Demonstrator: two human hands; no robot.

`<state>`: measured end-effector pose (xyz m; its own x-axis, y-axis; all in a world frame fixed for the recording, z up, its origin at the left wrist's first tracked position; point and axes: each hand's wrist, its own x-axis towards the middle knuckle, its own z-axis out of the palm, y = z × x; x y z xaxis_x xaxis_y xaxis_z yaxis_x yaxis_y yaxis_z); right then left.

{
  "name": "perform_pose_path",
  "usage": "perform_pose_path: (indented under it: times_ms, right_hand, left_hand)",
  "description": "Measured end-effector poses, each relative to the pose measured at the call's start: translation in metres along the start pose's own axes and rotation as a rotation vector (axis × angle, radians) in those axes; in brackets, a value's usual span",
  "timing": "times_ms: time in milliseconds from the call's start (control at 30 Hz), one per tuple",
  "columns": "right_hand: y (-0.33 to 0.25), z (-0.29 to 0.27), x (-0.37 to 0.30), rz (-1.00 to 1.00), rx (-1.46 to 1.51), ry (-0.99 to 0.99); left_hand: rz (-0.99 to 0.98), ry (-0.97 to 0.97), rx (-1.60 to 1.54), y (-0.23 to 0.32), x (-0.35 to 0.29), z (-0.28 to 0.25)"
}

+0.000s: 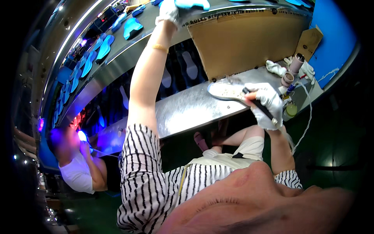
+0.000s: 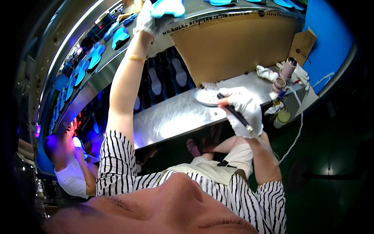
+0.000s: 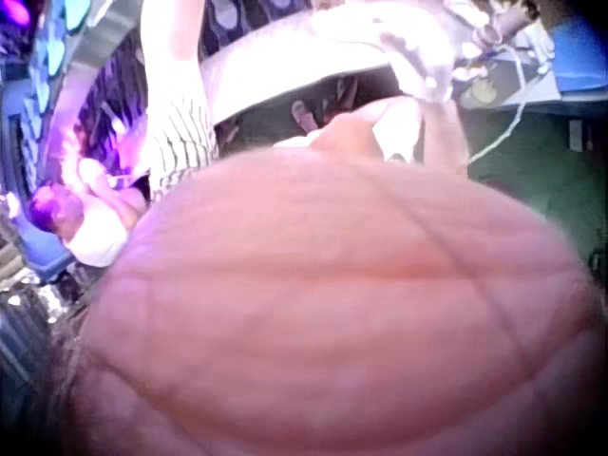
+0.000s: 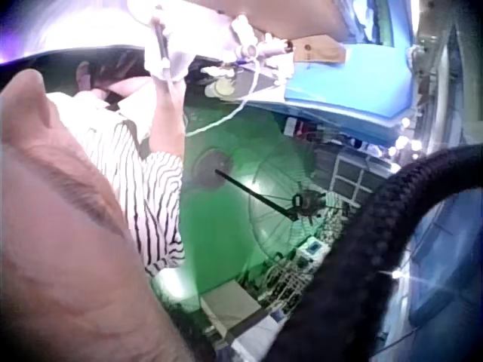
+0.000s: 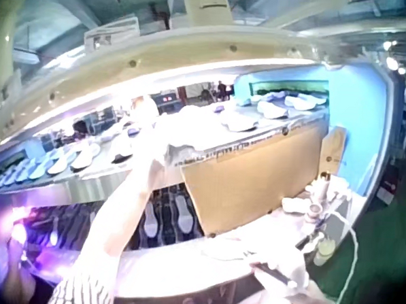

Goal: The person applies a liquid substance to blue shoe soles using a brush, handling the soles one by one and placing them onto a moving conveyor belt.

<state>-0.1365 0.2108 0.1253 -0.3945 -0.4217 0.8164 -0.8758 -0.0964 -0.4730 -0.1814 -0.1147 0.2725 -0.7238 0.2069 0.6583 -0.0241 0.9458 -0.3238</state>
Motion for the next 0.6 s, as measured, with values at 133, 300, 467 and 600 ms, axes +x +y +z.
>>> perform_pose_path:
  times_ms: [133,300,467,600]
  right_hand:
    - [0.008,-0.001,-0.015,0.064,0.001,-0.041]
    - [0.018,0.005,-0.022,0.172,-0.001,-0.098]
    - [0.013,0.021,-0.021,0.167,0.112,-0.114]
    - [0.024,0.027,-0.037,0.243,0.155,-0.07]
  left_hand:
    - [-0.623,0.209,-0.48,-0.055,0.02,0.07]
    - [-0.288,-0.141,-0.346,-0.056,-0.014,0.076]
    - [-0.232,0.093,-0.234,-0.043,-0.062,0.034]
    - [-0.006,0.328,-0.248,-0.018,-0.115,-0.038]
